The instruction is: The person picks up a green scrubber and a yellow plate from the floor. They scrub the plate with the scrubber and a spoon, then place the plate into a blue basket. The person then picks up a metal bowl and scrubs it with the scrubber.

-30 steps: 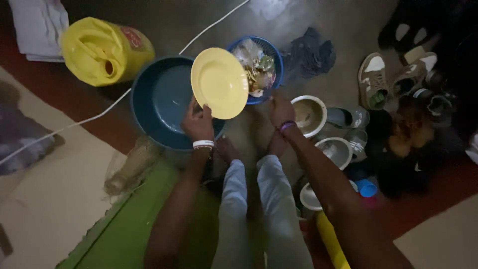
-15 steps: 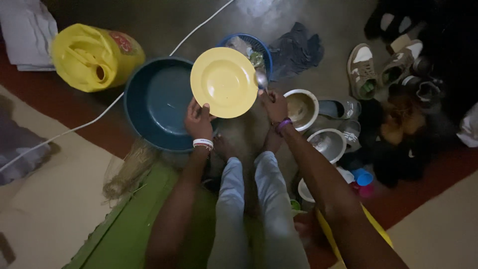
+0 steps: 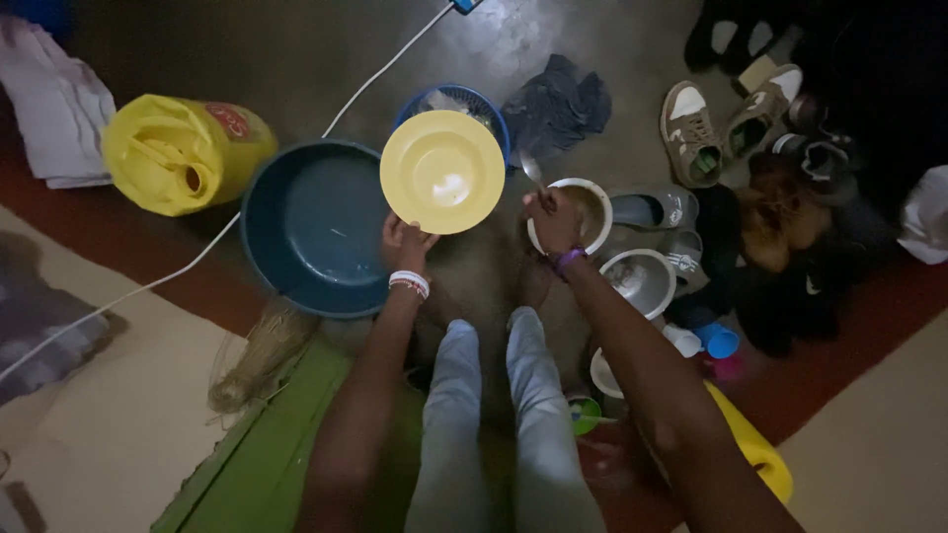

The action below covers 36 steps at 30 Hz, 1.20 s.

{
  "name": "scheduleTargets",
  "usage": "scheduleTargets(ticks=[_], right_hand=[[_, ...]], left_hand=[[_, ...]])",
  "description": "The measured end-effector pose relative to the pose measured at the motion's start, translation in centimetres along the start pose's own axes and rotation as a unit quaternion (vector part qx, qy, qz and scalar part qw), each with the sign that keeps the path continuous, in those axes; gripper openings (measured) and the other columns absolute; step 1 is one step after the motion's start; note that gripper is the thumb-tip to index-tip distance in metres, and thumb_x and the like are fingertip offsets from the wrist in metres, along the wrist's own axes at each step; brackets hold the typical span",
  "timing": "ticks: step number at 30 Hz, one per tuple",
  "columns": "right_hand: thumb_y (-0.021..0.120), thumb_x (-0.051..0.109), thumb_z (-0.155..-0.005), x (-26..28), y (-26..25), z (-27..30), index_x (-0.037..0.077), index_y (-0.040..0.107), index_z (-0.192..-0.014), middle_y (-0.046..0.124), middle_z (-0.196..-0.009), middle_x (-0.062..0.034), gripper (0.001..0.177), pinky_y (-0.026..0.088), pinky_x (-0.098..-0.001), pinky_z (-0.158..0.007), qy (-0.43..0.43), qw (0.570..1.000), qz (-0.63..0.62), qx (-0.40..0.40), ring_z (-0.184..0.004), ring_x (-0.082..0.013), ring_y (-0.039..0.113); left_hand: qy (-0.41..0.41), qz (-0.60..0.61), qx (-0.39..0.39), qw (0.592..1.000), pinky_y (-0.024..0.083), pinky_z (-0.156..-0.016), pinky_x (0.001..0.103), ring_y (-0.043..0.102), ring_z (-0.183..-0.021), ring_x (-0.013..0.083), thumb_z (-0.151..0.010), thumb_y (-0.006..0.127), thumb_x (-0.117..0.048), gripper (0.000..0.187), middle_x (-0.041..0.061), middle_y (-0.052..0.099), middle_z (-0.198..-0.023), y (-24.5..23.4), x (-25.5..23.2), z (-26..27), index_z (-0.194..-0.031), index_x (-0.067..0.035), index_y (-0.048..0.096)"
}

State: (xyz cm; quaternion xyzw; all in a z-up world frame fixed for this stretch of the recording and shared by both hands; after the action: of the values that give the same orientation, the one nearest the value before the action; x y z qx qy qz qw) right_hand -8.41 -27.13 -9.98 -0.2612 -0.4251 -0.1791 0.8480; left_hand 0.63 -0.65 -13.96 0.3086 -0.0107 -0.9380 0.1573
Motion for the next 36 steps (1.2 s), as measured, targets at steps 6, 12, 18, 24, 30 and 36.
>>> scheduleTargets(ticks=[6,12,18,24,30,36], right_hand=[[0.066,0.023,-0.081,-1.2,-2.4,1.2,-0.003,0.064,-0.082,0.065,-0.07,-0.0077,0.026,0.046,-0.0266,-0.06,0.032,0.996,0.081,-0.006,-0.065,-0.0125,0.059],[0.069,0.024,-0.075,3.6,1.2,0.7,0.004,0.066,-0.082,0.066,-0.072,-0.008,0.021,0.047,-0.0289,-0.059,-0.072,0.988,0.131,0.024,-0.065,-0.0158,0.063],[0.063,0.021,-0.078,7.9,6.2,-1.5,0.002,0.058,-0.081,0.059,-0.068,-0.0143,0.02,0.045,-0.0332,-0.058,-0.097,0.981,0.162,0.048,-0.061,-0.0241,0.059],[0.063,0.023,-0.072,5.4,9.2,-4.4,0.005,0.061,-0.086,0.061,-0.074,-0.0177,0.023,0.046,-0.0399,-0.062,-0.09,0.968,0.231,0.05,-0.069,-0.0328,0.06],[0.064,0.022,-0.067,-1.2,11.9,-7.1,0.009,0.066,-0.089,0.063,-0.08,-0.0173,0.026,0.046,-0.044,-0.064,-0.113,0.936,0.327,0.067,-0.074,-0.0348,0.06],[0.065,0.029,-0.073,-1.3,11.7,-6.8,0.006,0.064,-0.089,0.063,-0.079,-0.0161,0.028,0.047,-0.0411,-0.065,-0.068,0.946,0.31,0.069,-0.073,-0.0317,0.06]], left_hand=[[0.03,-0.003,-0.029,0.999,0.055,-0.069,0.042,0.061,-0.09,0.0332,-0.081,0.047,0.003,0.049,0.02,0.05,-0.119,-1.5,3.5,-1.2,-0.127,-0.002,0.033],[0.038,0.044,-0.134,0.989,0.057,-0.073,0.045,0.06,-0.095,0.0324,-0.078,0.043,0.006,0.052,0.016,0.046,-0.12,-2.4,2.3,1.4,-0.127,-0.004,0.031],[0.07,0.004,-0.147,0.987,0.054,-0.073,0.044,0.059,-0.092,0.033,-0.078,0.044,0.006,0.051,0.018,0.049,-0.117,-3.8,0.0,2.5,-0.127,-0.003,0.033],[0.057,0.023,-0.163,0.985,0.057,-0.069,0.041,0.061,-0.088,0.0295,-0.079,0.044,0.007,0.048,0.019,0.052,-0.113,-5.7,-2.2,2.6,-0.126,-0.001,0.035],[0.079,-0.014,-0.102,0.991,0.058,-0.067,0.04,0.062,-0.087,0.0277,-0.081,0.047,0.004,0.045,0.017,0.053,-0.111,-7.0,-2.5,0.9,-0.124,0.0,0.036],[0.081,0.019,-0.052,0.995,0.056,-0.069,0.038,0.059,-0.089,0.0248,-0.083,0.049,0.002,0.044,0.015,0.051,-0.113,-7.2,-1.4,-0.4,-0.125,-0.002,0.035]])
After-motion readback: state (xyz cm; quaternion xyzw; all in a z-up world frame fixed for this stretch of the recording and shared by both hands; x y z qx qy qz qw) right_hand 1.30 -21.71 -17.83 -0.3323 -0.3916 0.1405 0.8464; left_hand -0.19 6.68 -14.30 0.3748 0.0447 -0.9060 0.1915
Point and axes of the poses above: each hand's wrist, its own z-axis away from the middle knuckle, its own y-axis out of the palm, x = y × z, the point moved 6 cm from there along -z, towards the middle knuckle
